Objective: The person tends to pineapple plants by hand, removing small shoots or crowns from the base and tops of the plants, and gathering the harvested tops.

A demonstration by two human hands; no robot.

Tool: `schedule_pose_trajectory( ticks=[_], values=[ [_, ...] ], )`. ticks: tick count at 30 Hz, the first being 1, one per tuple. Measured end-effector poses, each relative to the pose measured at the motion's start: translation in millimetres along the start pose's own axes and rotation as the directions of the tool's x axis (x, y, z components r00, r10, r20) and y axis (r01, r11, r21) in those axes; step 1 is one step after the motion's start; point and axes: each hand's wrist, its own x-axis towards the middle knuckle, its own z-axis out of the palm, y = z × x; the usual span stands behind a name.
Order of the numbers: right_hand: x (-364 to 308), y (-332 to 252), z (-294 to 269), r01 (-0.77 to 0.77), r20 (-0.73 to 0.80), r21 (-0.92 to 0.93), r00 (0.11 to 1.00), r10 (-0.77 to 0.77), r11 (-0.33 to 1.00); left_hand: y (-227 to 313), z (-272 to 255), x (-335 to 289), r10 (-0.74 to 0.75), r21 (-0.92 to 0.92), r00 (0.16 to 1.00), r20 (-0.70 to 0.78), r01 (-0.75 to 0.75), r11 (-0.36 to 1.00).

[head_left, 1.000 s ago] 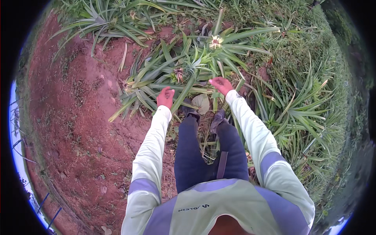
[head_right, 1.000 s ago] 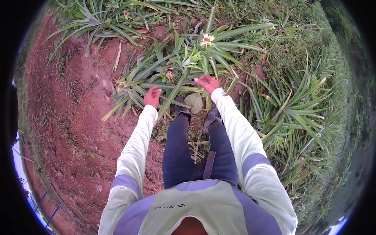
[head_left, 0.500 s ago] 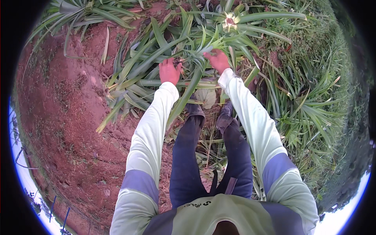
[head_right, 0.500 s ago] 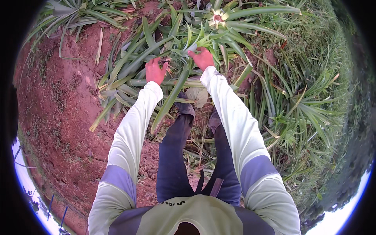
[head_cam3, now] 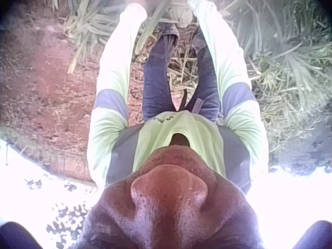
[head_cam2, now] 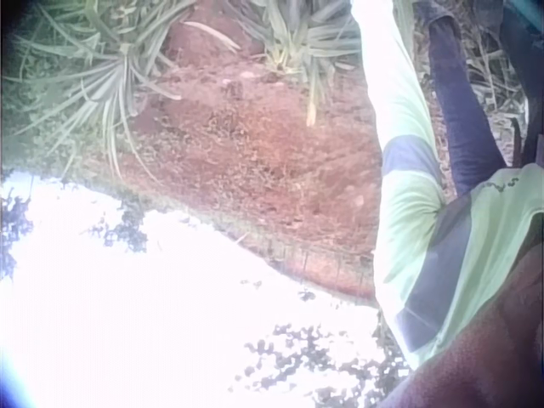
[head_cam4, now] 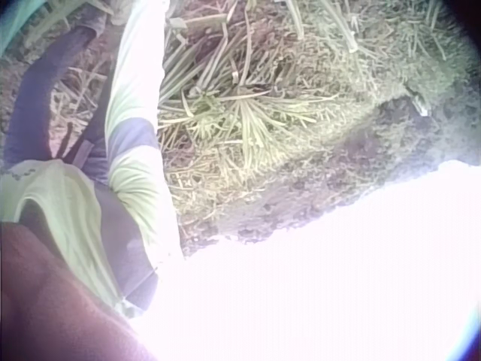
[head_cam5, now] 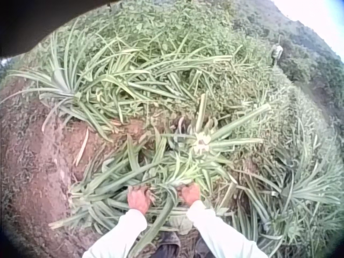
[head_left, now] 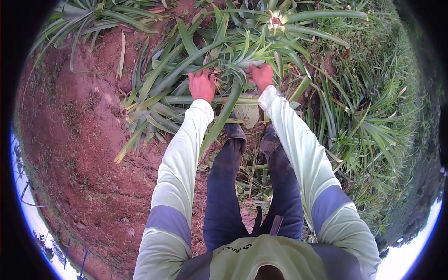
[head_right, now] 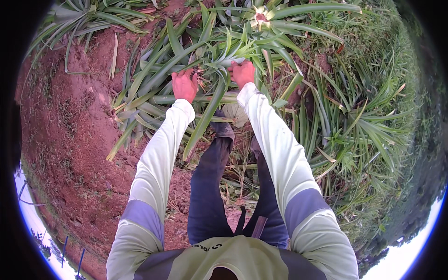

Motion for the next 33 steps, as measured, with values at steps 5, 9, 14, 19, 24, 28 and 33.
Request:
schedule_pose_trajectory(
  ticks=[5, 9, 14, 19, 24, 28, 33],
  values=[
    [-9.7, 18.1, -10.8, -0.128, -0.013, 0.239, 0.991, 0.135, 0.963, 2.7, 5.4, 2.8, -0.034, -0.043, 0.999, 0.017, 0.034, 0.998],
    [-34.4, 46.5, -24.5, -0.129, -0.042, 0.620, 0.979, 0.198, 0.774, -4.3, 6.9, 0.9, -0.047, -0.084, 0.999, -0.009, 0.046, 0.995],
    [-93.6, 56.2, -63.9, 0.083, -0.169, 0.519, 0.986, 0.007, 0.851, -4.7, -10.3, -7.0, -0.080, -0.164, 0.995, 0.051, 0.088, 0.983],
    [-197.1, 21.0, -99.6, 0.188, -0.287, 0.301, 0.953, -0.099, 0.935, 45.8, -84.6, -41.4, 0.023, -0.547, 0.969, 0.244, 0.118, 0.829],
    [-289.2, -16.4, -126.2, 0.180, -0.199, 0.115, 0.968, -0.155, 0.977, 96.5, -159.3, -62.6, 0.236, -0.610, 0.895, 0.380, 0.051, 0.791],
    [-341.4, -56.8, -140.4, 0.160, -0.048, 0.103, 0.987, -0.156, 0.982, 118.6, -208.6, -83.7, 0.328, -0.584, 0.682, 0.653, 0.178, 0.792],
    [-365.1, -82.4, -150.0, 0.232, 0.194, -0.096, 0.958, -0.211, 0.968, 110.8, -242.1, -130.9, 0.258, -0.613, 0.813, 0.521, 0.146, 0.777]
  ],
)
